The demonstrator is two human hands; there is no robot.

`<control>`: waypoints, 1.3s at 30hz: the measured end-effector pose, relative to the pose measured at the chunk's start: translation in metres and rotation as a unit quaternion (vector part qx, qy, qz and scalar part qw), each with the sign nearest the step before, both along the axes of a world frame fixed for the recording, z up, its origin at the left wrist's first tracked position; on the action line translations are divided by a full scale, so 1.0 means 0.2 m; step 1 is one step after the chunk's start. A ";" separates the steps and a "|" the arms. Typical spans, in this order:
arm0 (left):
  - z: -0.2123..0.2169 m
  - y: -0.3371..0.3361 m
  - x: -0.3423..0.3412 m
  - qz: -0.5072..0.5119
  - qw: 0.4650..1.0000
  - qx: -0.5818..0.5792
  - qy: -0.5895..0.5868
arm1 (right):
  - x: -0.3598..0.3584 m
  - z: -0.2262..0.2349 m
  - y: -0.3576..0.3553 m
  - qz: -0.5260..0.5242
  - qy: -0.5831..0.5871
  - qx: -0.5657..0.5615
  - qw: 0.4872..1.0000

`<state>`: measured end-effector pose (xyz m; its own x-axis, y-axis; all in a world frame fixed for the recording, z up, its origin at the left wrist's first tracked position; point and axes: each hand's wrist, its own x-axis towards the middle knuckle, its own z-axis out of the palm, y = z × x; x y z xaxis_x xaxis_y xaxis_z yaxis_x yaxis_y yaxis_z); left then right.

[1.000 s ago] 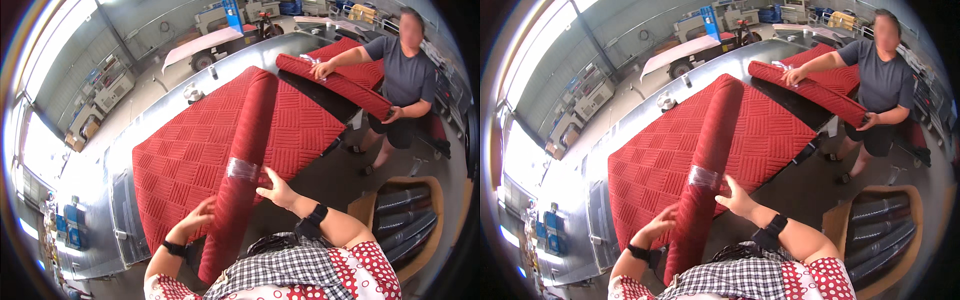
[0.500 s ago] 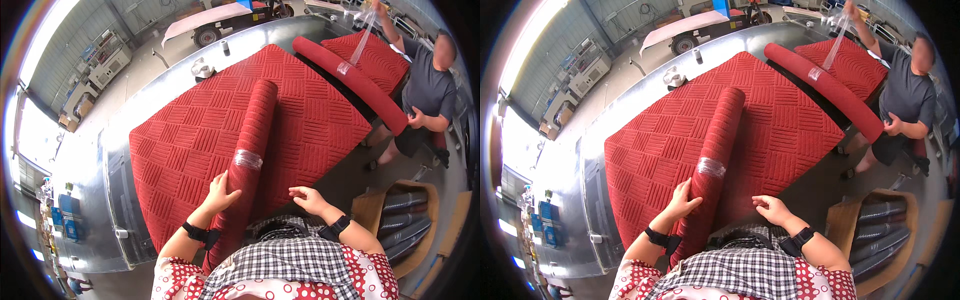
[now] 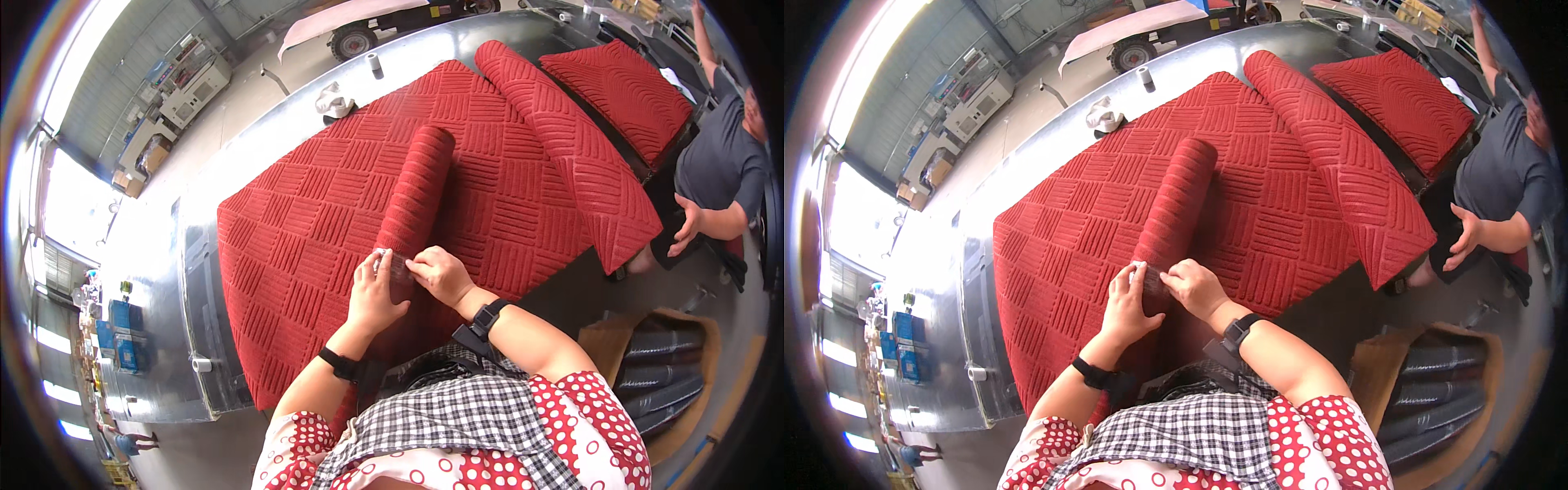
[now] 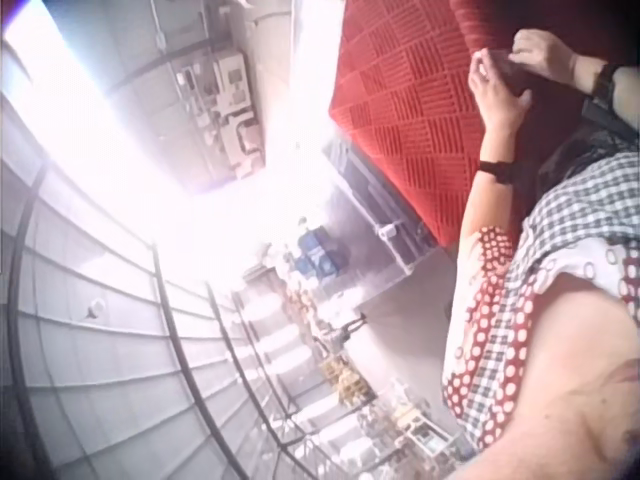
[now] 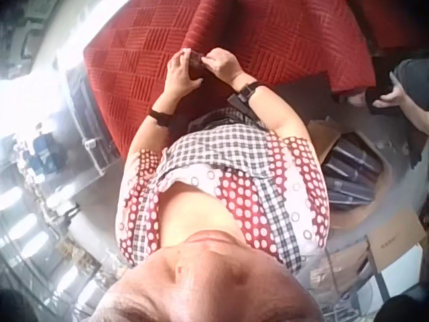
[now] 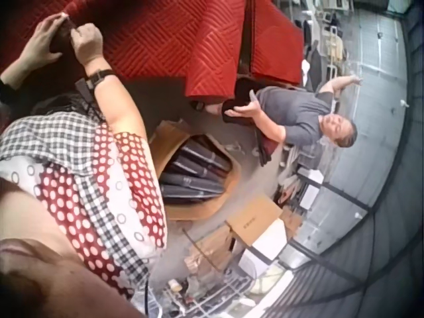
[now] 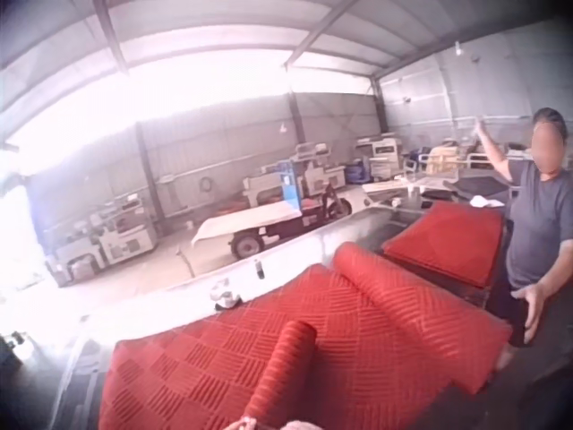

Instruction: The person unrolls and flattens red textured mats on a large work table.

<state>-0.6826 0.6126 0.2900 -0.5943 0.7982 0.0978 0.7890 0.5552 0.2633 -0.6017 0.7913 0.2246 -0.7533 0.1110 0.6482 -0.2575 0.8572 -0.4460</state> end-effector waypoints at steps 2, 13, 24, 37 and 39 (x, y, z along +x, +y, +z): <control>0.02 -0.01 -0.03 0.005 0.998 0.026 -0.056 | -0.04 0.00 0.00 0.025 0.028 0.048 0.998; -0.10 -0.28 -0.41 0.048 0.932 0.155 -0.324 | 0.14 -0.06 0.02 0.161 -0.084 -0.170 0.969; 0.14 -0.42 -0.15 0.273 0.925 -0.259 0.058 | -0.01 0.09 0.13 0.188 -0.124 -0.806 0.547; -0.32 -0.70 -0.68 0.114 0.913 0.105 -0.378 | 0.18 0.40 0.03 0.377 -0.404 -0.586 0.592; -0.36 -0.54 -0.69 0.069 0.920 0.098 -0.373 | 0.27 0.56 0.08 0.455 -0.264 -0.603 0.599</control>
<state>-0.8215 0.5049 0.2177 -0.6485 0.7211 -0.2439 0.2736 0.5198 0.8093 -0.5472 0.8068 0.3366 -0.9224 -0.3538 0.1549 0.0762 -0.5599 -0.8250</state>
